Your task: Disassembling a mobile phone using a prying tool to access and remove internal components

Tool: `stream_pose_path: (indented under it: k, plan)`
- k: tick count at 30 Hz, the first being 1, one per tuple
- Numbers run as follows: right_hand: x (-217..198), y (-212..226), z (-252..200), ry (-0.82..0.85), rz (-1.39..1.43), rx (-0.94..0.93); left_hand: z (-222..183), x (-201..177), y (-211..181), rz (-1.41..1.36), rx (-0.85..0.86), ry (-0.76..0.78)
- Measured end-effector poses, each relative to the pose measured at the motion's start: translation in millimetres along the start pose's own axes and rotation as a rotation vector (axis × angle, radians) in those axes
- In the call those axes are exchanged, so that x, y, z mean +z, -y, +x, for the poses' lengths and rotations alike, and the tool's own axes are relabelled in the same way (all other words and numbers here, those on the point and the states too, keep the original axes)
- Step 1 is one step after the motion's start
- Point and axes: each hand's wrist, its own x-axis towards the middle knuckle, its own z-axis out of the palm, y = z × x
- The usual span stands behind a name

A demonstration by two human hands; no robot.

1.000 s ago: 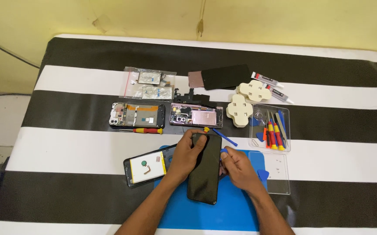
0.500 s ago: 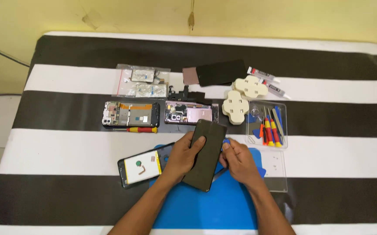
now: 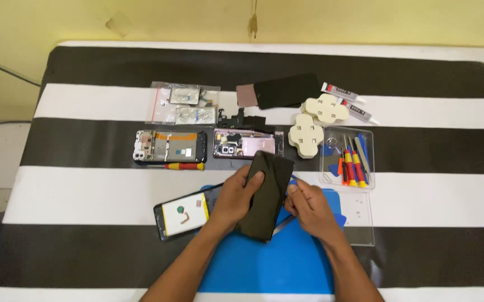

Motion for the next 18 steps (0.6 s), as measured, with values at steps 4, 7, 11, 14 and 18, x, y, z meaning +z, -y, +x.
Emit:
stream_pose_path:
  k: [4, 7, 11, 14, 18]
  plan:
    - [3, 12, 3, 0.015, 0.023, -0.007, -11, 12, -21, -0.090, -0.021, -0.001]
    - [4, 14, 8, 0.036, 0.031, -0.031, -6, 10, -17, -0.132, -0.033, -0.009]
    - [5, 8, 3, 0.039, 0.011, -0.020, -5, 7, -12, -0.136, -0.044, 0.000]
    - [5, -2, -1, 0.066, 0.013, 0.019, -7, 5, -15, -0.120, -0.063, -0.010]
    - [9, 2, 2, 0.097, 0.035, -0.003, -4, 7, -16, -0.139, -0.037, -0.010]
